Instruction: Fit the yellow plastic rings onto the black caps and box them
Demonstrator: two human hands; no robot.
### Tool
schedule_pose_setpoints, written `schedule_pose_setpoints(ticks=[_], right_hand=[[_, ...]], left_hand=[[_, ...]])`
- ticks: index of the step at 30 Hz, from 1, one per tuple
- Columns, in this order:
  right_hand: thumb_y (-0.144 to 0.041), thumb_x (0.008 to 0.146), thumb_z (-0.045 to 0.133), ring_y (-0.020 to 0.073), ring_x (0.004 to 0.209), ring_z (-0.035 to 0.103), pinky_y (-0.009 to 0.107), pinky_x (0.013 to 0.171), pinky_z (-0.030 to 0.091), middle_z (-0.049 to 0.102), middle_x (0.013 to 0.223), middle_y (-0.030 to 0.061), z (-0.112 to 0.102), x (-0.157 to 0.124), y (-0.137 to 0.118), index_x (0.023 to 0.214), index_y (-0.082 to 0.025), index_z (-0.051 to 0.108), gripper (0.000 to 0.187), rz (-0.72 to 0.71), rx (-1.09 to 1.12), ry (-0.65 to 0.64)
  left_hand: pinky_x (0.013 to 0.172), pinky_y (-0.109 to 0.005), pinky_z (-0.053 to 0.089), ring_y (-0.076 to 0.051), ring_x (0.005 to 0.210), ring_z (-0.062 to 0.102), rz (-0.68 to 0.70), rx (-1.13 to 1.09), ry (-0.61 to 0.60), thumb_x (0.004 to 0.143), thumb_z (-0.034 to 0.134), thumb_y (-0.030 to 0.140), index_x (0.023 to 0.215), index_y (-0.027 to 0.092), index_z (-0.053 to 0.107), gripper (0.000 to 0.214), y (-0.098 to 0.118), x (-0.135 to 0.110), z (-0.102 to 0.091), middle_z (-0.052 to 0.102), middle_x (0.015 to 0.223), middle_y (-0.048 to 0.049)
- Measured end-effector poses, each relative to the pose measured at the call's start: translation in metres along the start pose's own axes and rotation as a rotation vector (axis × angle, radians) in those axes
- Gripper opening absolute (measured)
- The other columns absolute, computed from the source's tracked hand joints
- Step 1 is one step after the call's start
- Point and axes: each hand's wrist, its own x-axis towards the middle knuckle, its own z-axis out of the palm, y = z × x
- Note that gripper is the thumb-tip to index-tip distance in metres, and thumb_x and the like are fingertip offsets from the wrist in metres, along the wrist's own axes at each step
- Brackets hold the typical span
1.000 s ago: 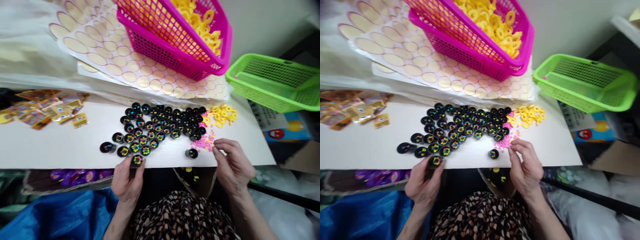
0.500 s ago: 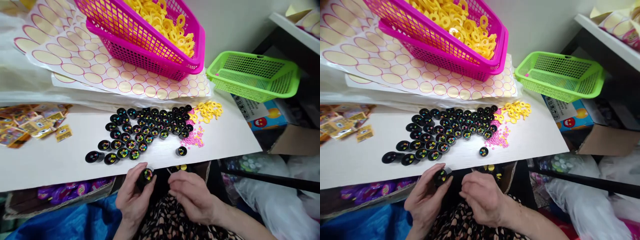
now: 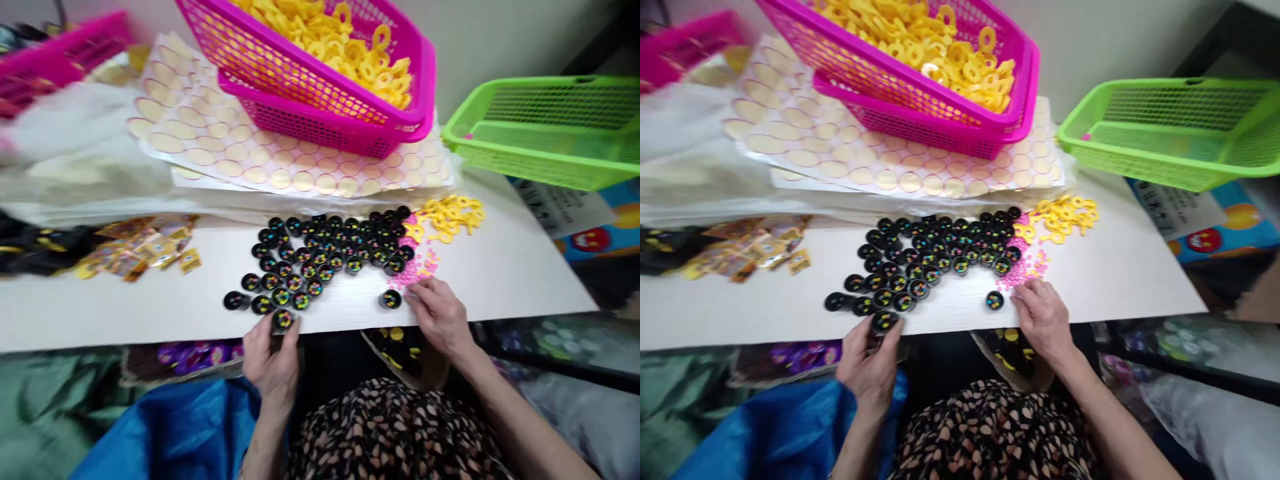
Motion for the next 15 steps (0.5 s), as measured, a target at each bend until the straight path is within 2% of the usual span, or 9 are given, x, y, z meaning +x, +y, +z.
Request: schedule_pose_setpoints(ticks=[5, 9, 11, 13, 15], right_hand=[[-0.018, 0.082, 0.052, 0.0183, 0.075, 0.055, 0.032, 0.069, 0.047, 0.06, 0.08, 0.0059, 0.012, -0.003, 0.007, 0.088, -0.018, 0.065, 0.013, -0.101, -0.044, 0.04], [-0.02, 0.08, 0.056, 0.0195, 0.077, 0.058, 0.034, 0.071, 0.05, 0.062, 0.084, 0.0075, 0.006, 0.0, 0.005, 0.09, -0.016, 0.064, 0.013, -0.127, -0.055, 0.097], [-0.018, 0.079, 0.058, 0.02, 0.079, 0.059, 0.035, 0.072, 0.05, 0.062, 0.088, 0.0082, -0.005, -0.002, -0.008, 0.095, -0.017, 0.064, 0.017, -0.108, -0.018, 0.203], [-0.015, 0.077, 0.06, 0.0198, 0.081, 0.06, 0.034, 0.073, 0.051, 0.063, 0.091, 0.0078, -0.018, -0.008, -0.03, 0.1, -0.02, 0.063, 0.023, -0.109, 0.108, 0.266], [-0.014, 0.08, 0.056, 0.0205, 0.093, 0.06, 0.035, 0.08, 0.051, 0.062, 0.102, 0.0081, -0.029, -0.015, -0.06, 0.108, -0.022, 0.061, 0.029, -0.115, 0.414, 0.13]], left_hand=[[0.071, -0.029, 0.049, -0.016, 0.078, 0.058, 0.017, -0.024, -0.017, 0.069, 0.07, 0.023, 0.095, 0.019, 0.064, 0.027, 0.002, -0.003, -0.002, 0.065, 0.084, -0.0036], [0.074, -0.033, 0.05, -0.017, 0.083, 0.059, 0.117, -0.088, -0.004, 0.067, 0.07, 0.017, 0.097, 0.017, 0.062, 0.031, 0.005, -0.01, -0.005, 0.065, 0.09, -0.0062], [0.076, -0.035, 0.05, -0.018, 0.087, 0.06, 0.15, -0.149, -0.026, 0.066, 0.07, 0.015, 0.099, 0.017, 0.061, 0.034, 0.01, -0.013, -0.007, 0.065, 0.094, -0.0073], [0.078, -0.035, 0.051, -0.019, 0.088, 0.061, 0.164, -0.229, -0.084, 0.067, 0.069, 0.013, 0.101, 0.017, 0.059, 0.036, 0.02, -0.014, -0.01, 0.065, 0.096, -0.0075], [0.076, -0.034, 0.052, -0.018, 0.086, 0.061, 0.198, -0.312, -0.175, 0.067, 0.067, 0.01, 0.102, 0.017, 0.059, 0.037, 0.035, -0.012, -0.016, 0.065, 0.094, -0.0071]])
